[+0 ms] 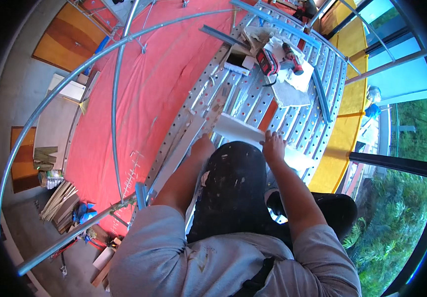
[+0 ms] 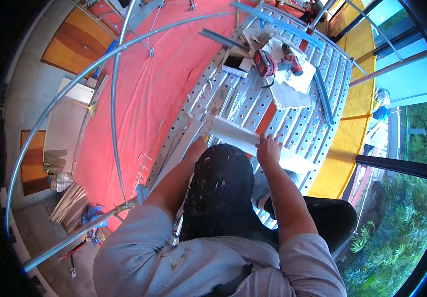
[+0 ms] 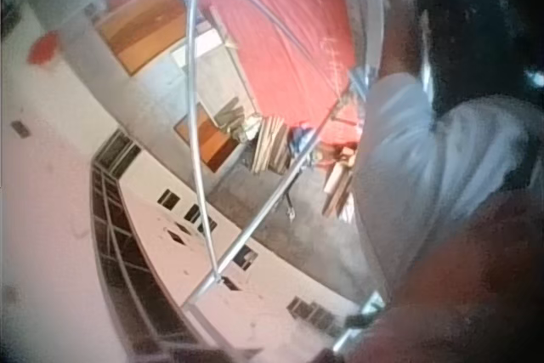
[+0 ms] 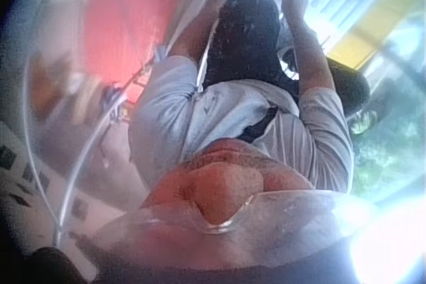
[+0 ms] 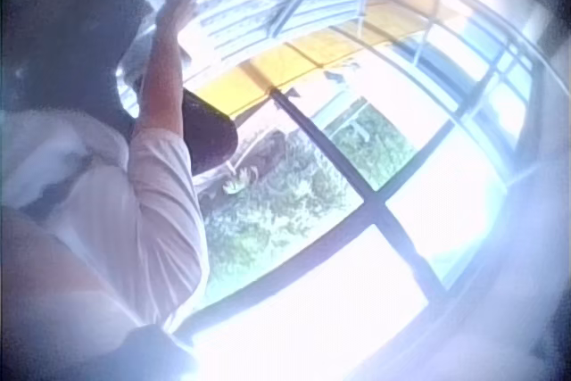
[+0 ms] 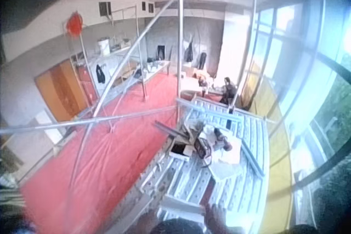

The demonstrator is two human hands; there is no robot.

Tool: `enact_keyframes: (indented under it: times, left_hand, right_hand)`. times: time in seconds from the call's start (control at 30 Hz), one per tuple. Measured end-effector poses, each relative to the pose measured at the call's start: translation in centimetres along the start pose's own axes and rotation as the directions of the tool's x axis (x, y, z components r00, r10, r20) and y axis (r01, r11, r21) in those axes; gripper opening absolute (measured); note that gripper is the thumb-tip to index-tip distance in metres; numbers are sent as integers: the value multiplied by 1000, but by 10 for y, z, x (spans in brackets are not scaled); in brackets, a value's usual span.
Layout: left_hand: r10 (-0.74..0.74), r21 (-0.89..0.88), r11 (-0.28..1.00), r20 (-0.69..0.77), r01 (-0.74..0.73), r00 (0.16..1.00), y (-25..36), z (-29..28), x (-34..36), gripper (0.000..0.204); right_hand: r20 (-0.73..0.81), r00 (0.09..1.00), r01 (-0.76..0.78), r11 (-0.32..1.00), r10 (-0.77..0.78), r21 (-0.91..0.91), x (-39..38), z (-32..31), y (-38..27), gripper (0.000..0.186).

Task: The person standing on a scaffold fits a rectangular white panel into an opening in the ceiling, then removes the panel and places it on the scaffold platform.

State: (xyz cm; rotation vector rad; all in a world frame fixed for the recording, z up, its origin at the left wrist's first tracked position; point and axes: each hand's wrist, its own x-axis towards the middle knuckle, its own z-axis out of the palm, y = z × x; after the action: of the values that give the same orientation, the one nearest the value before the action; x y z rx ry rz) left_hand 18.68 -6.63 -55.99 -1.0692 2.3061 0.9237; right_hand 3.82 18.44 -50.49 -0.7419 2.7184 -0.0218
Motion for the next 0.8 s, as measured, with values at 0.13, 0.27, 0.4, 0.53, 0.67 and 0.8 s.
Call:
enact_keyframes:
  times: [0.13,0.27,0.4,0.53,0.67,0.8]
  left_hand:
    - [-19,-88,996,-78,12,997,49,-9,-28,48]
    - [49,-98,993,-128,-61,991,57,-25,-50,46]
    - [26,-80,996,-48,-30,998,68,-25,-39,44]
    - [80,-2,997,-71,-80,994,31,-7,-10,39]
    - [70,44,997,0,-70,998,10,11,-3,37]
    - [-33,5,999,-88,33,996,-13,2,-4,37]
  right_hand:
    - [3,999,-48,999,48,4,5,-3,22,38]
    - [13,999,-39,999,39,19,3,-1,12,38]
    - [28,998,-59,998,58,16,4,-4,13,40]
    - [25,1000,-8,998,6,56,11,-4,7,41]
    - [-9,1000,-20,1000,20,-18,-11,8,7,46]
    - [71,997,0,998,-4,60,7,-7,-12,35]
